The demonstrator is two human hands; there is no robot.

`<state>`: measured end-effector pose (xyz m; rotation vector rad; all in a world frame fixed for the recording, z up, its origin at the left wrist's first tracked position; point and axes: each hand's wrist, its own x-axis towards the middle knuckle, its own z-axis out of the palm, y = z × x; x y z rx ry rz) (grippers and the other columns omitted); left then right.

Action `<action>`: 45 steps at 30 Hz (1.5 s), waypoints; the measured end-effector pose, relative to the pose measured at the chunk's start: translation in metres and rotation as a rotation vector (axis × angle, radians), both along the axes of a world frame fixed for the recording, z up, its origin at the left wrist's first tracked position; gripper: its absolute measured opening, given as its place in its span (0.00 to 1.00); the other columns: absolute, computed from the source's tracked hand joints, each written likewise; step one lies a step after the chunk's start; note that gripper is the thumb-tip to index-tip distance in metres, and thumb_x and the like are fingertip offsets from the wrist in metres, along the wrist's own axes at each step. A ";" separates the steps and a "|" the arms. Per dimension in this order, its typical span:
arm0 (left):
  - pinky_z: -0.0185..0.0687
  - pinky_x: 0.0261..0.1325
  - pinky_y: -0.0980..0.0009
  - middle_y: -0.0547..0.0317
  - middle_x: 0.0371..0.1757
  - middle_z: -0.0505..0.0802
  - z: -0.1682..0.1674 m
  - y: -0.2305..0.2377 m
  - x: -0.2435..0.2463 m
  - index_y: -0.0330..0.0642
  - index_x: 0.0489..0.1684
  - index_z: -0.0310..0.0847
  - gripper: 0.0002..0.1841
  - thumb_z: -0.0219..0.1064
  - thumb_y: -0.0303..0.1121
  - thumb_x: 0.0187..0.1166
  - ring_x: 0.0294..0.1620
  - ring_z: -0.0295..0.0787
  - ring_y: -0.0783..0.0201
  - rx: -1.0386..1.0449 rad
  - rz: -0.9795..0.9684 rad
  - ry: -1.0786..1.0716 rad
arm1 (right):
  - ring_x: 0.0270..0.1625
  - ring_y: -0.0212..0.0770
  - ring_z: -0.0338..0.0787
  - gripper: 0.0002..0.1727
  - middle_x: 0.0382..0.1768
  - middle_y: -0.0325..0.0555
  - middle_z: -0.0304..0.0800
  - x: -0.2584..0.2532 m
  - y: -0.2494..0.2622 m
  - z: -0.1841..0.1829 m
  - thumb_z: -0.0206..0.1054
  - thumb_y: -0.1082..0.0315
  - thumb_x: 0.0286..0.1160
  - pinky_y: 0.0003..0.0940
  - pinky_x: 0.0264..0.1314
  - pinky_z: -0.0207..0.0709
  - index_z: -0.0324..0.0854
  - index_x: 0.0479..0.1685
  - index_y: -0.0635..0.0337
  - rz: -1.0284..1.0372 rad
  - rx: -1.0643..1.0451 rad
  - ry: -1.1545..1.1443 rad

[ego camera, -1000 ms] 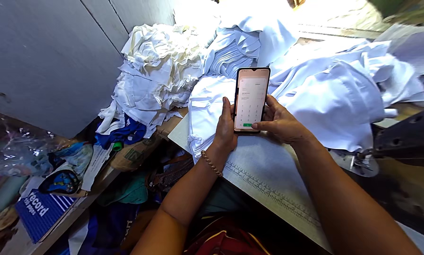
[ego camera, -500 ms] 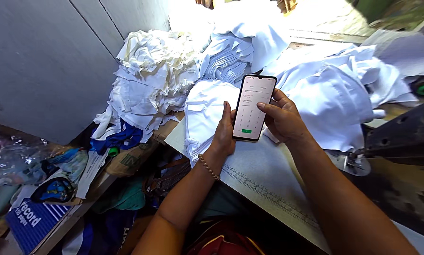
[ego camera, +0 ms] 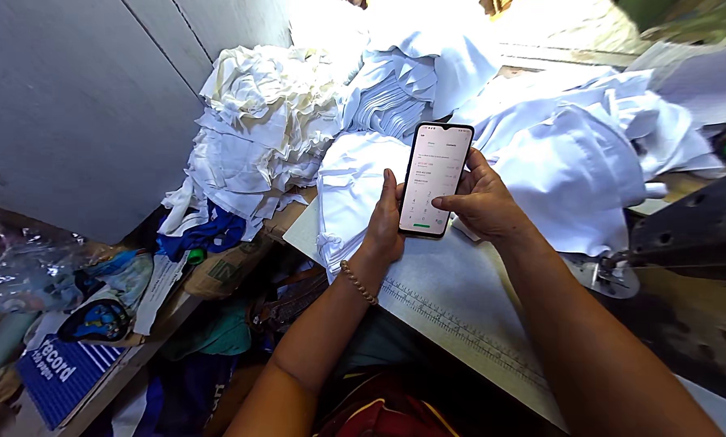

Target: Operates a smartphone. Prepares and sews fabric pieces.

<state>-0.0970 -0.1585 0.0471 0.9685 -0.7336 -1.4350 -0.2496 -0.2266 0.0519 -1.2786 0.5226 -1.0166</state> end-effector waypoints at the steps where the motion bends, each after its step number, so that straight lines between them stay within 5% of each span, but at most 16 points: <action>1: 0.89 0.59 0.61 0.58 0.54 0.93 0.000 0.000 0.000 0.49 0.66 0.81 0.45 0.26 0.74 0.83 0.55 0.92 0.64 0.001 0.001 -0.002 | 0.54 0.36 0.95 0.50 0.59 0.38 0.90 0.000 0.000 0.001 0.63 0.97 0.50 0.33 0.53 0.92 0.57 0.79 0.48 -0.001 0.003 -0.001; 21: 0.89 0.60 0.60 0.58 0.56 0.93 -0.002 0.005 0.001 0.51 0.69 0.80 0.46 0.27 0.76 0.81 0.56 0.91 0.64 -0.019 -0.041 -0.037 | 0.51 0.31 0.95 0.29 0.56 0.37 0.91 0.004 0.006 0.004 0.59 0.81 0.79 0.29 0.54 0.90 0.64 0.77 0.49 -0.096 0.020 0.013; 35: 0.88 0.59 0.62 0.60 0.54 0.93 -0.001 0.004 -0.001 0.52 0.66 0.82 0.44 0.29 0.74 0.82 0.55 0.91 0.66 -0.009 -0.021 -0.075 | 0.51 0.28 0.94 0.33 0.55 0.35 0.89 0.025 0.015 0.001 0.71 0.82 0.70 0.26 0.53 0.90 0.65 0.74 0.51 -0.313 0.014 0.002; 41: 0.88 0.58 0.59 0.57 0.53 0.93 -0.011 -0.003 -0.002 0.48 0.65 0.82 0.46 0.25 0.72 0.84 0.54 0.90 0.64 -0.131 0.083 -0.077 | 0.54 0.32 0.92 0.31 0.58 0.36 0.87 0.023 0.013 0.002 0.65 0.58 0.85 0.35 0.58 0.90 0.58 0.83 0.48 -0.218 -0.044 0.042; 45: 0.86 0.62 0.63 0.60 0.57 0.91 -0.007 -0.001 0.005 0.49 0.72 0.77 0.49 0.19 0.75 0.81 0.57 0.89 0.68 -0.220 0.077 -0.053 | 0.56 0.33 0.92 0.40 0.62 0.39 0.84 0.027 0.021 0.006 0.68 0.68 0.77 0.36 0.59 0.89 0.49 0.86 0.49 -0.125 -0.045 0.109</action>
